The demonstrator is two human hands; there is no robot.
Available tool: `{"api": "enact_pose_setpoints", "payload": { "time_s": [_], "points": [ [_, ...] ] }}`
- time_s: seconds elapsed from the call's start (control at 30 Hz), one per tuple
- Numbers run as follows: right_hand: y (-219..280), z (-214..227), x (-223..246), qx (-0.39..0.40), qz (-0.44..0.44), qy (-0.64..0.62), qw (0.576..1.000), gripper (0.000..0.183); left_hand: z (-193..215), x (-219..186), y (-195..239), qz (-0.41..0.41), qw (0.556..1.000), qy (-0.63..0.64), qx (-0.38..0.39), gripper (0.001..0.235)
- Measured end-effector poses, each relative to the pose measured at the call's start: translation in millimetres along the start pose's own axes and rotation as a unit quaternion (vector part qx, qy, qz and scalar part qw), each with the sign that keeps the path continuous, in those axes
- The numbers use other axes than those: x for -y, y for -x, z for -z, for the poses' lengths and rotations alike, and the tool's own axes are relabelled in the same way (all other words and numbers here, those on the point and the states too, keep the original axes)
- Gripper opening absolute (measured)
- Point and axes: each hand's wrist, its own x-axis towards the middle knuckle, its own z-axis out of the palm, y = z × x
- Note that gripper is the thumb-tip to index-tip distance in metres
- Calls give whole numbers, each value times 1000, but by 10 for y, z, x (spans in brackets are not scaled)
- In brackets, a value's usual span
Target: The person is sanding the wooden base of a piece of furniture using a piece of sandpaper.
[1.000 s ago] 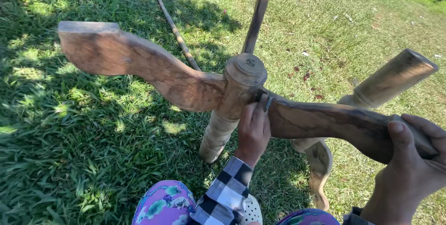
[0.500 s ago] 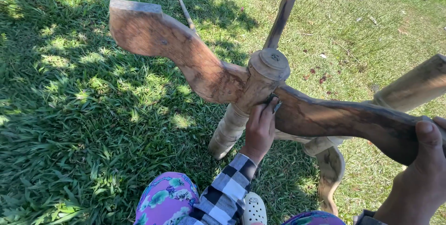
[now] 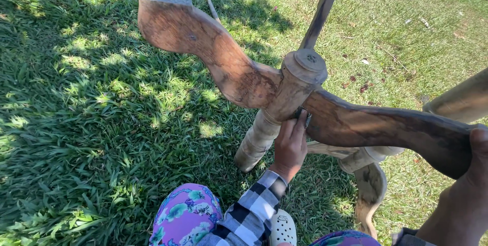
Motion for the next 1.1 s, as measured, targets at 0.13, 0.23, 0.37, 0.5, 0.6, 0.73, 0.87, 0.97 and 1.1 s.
{"api": "enact_pose_setpoints", "payload": {
  "time_s": [0.13,0.23,0.37,0.5,0.6,0.73,0.87,0.97,1.1],
  "points": [
    [-112,13,-240,-7,30,8,999,20,33,-328,50,-106,992,62,7,56],
    [-87,22,-255,2,22,-1,1000,21,-21,-138,162,-103,987,66,102,55],
    [-105,47,-236,10,20,-14,1000,22,-7,108,113,-28,1000,6,14,58],
    [-177,-36,-218,26,23,-36,999,23,-182,-97,298,-31,998,52,35,61],
    [-190,-104,-224,41,18,-50,998,24,10,-317,162,-96,992,52,60,63],
    [-204,-68,-203,45,17,-56,997,25,4,-65,133,-71,994,56,55,57],
    [-142,-106,-48,34,49,-60,996,28,-13,-283,-48,-16,999,43,-10,53],
    [-47,-190,78,15,97,-36,995,35,-55,-716,-143,-51,997,55,-1,56],
    [27,-227,181,8,115,-21,993,37,-100,-1305,-188,-166,978,119,37,64]
  ]
}}
